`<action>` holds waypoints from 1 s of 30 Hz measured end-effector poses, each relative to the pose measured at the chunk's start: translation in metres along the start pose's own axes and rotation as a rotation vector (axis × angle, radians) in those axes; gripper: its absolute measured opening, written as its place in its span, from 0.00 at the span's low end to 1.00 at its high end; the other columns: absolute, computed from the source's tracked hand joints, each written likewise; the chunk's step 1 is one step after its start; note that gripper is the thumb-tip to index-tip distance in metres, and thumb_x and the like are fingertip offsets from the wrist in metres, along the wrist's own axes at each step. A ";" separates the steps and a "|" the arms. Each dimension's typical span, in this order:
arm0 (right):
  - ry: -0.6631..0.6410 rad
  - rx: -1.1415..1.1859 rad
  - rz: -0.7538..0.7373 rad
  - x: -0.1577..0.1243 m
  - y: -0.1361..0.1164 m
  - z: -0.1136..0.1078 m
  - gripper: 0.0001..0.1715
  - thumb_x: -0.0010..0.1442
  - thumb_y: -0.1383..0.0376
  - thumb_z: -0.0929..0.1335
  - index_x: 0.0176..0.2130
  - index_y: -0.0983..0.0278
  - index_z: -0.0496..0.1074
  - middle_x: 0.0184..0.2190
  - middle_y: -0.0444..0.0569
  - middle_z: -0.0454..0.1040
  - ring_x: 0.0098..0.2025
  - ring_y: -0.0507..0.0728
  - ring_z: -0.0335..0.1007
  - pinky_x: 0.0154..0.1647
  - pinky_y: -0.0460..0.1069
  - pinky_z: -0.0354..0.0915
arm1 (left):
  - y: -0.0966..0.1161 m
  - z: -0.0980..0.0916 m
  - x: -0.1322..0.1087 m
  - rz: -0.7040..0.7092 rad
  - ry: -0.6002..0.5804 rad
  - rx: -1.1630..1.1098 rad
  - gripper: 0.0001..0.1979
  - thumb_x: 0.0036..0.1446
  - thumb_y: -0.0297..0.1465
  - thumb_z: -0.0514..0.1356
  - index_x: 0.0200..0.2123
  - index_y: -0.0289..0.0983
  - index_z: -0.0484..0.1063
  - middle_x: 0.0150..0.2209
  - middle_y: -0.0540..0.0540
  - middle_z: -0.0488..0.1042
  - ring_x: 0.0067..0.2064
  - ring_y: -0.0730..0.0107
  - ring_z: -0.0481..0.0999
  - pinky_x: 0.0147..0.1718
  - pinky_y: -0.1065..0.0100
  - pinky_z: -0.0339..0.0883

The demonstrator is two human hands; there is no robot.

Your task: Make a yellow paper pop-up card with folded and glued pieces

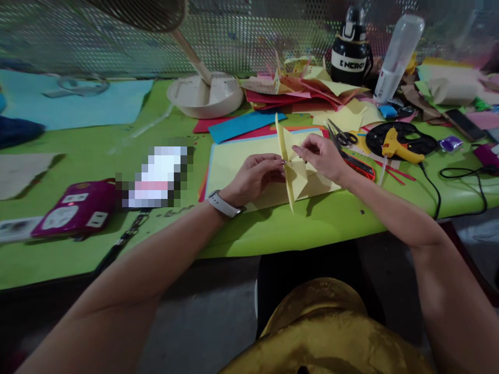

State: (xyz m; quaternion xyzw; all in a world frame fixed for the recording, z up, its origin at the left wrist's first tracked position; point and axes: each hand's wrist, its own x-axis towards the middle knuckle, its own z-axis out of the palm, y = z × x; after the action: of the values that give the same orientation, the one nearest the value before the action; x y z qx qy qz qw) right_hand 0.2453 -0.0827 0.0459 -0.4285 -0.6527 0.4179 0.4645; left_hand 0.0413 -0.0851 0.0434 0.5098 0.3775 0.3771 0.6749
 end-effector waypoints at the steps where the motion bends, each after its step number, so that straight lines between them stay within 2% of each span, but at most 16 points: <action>1: 0.006 0.003 0.001 0.000 -0.001 0.000 0.29 0.57 0.44 0.79 0.29 0.60 0.66 0.25 0.40 0.67 0.29 0.50 0.60 0.31 0.47 0.62 | 0.001 0.000 0.000 -0.005 -0.005 0.006 0.16 0.41 0.40 0.76 0.26 0.36 0.77 0.25 0.49 0.78 0.27 0.71 0.77 0.35 0.66 0.79; 6: 0.023 0.038 0.051 -0.003 -0.012 0.001 0.29 0.58 0.43 0.78 0.29 0.61 0.67 0.26 0.41 0.67 0.30 0.50 0.61 0.32 0.47 0.62 | 0.003 0.002 -0.001 0.017 -0.026 -0.004 0.16 0.42 0.39 0.77 0.25 0.36 0.77 0.25 0.50 0.76 0.26 0.74 0.76 0.34 0.68 0.78; 9: -0.039 0.042 0.113 -0.006 -0.017 0.001 0.29 0.58 0.43 0.78 0.29 0.62 0.68 0.26 0.41 0.67 0.29 0.50 0.61 0.30 0.47 0.60 | 0.003 0.001 -0.001 0.039 -0.016 -0.041 0.15 0.43 0.37 0.77 0.26 0.36 0.77 0.25 0.51 0.77 0.27 0.75 0.76 0.32 0.70 0.77; 12: -0.083 0.000 0.141 -0.008 -0.015 0.001 0.29 0.54 0.46 0.81 0.27 0.62 0.67 0.23 0.38 0.64 0.27 0.49 0.56 0.27 0.47 0.54 | 0.003 0.001 -0.001 0.051 0.008 -0.073 0.13 0.44 0.35 0.75 0.29 0.36 0.78 0.26 0.51 0.78 0.27 0.74 0.77 0.33 0.70 0.78; 16: -0.067 -0.007 0.140 -0.006 -0.008 0.003 0.27 0.51 0.51 0.82 0.27 0.62 0.67 0.22 0.38 0.63 0.26 0.48 0.55 0.26 0.47 0.51 | 0.003 0.001 0.000 0.039 0.018 -0.068 0.10 0.45 0.34 0.72 0.30 0.36 0.78 0.25 0.51 0.77 0.27 0.72 0.78 0.34 0.68 0.79; 20: -0.059 0.004 0.145 -0.006 -0.004 0.004 0.27 0.51 0.51 0.81 0.27 0.61 0.66 0.23 0.39 0.64 0.26 0.48 0.56 0.25 0.47 0.51 | 0.001 0.000 0.001 0.036 0.019 -0.066 0.10 0.44 0.35 0.70 0.29 0.35 0.79 0.26 0.49 0.78 0.28 0.70 0.78 0.35 0.65 0.80; 25: -0.063 -0.014 0.070 -0.006 -0.002 0.004 0.28 0.52 0.50 0.80 0.26 0.60 0.64 0.22 0.37 0.61 0.25 0.48 0.53 0.25 0.47 0.52 | 0.001 0.000 0.000 0.060 0.004 -0.007 0.13 0.45 0.38 0.74 0.30 0.35 0.79 0.28 0.48 0.80 0.29 0.70 0.79 0.34 0.67 0.79; 30: -0.060 -0.038 0.064 -0.008 -0.002 0.006 0.27 0.52 0.50 0.80 0.27 0.61 0.65 0.22 0.37 0.63 0.26 0.48 0.54 0.26 0.47 0.54 | -0.001 -0.001 -0.001 0.085 0.019 0.060 0.17 0.45 0.41 0.77 0.28 0.36 0.78 0.27 0.49 0.79 0.29 0.71 0.79 0.34 0.67 0.79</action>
State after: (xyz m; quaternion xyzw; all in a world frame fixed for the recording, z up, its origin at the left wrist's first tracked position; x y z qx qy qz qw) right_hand 0.2410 -0.0914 0.0443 -0.4451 -0.6599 0.4327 0.4232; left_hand 0.0405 -0.0856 0.0427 0.5417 0.3731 0.3988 0.6389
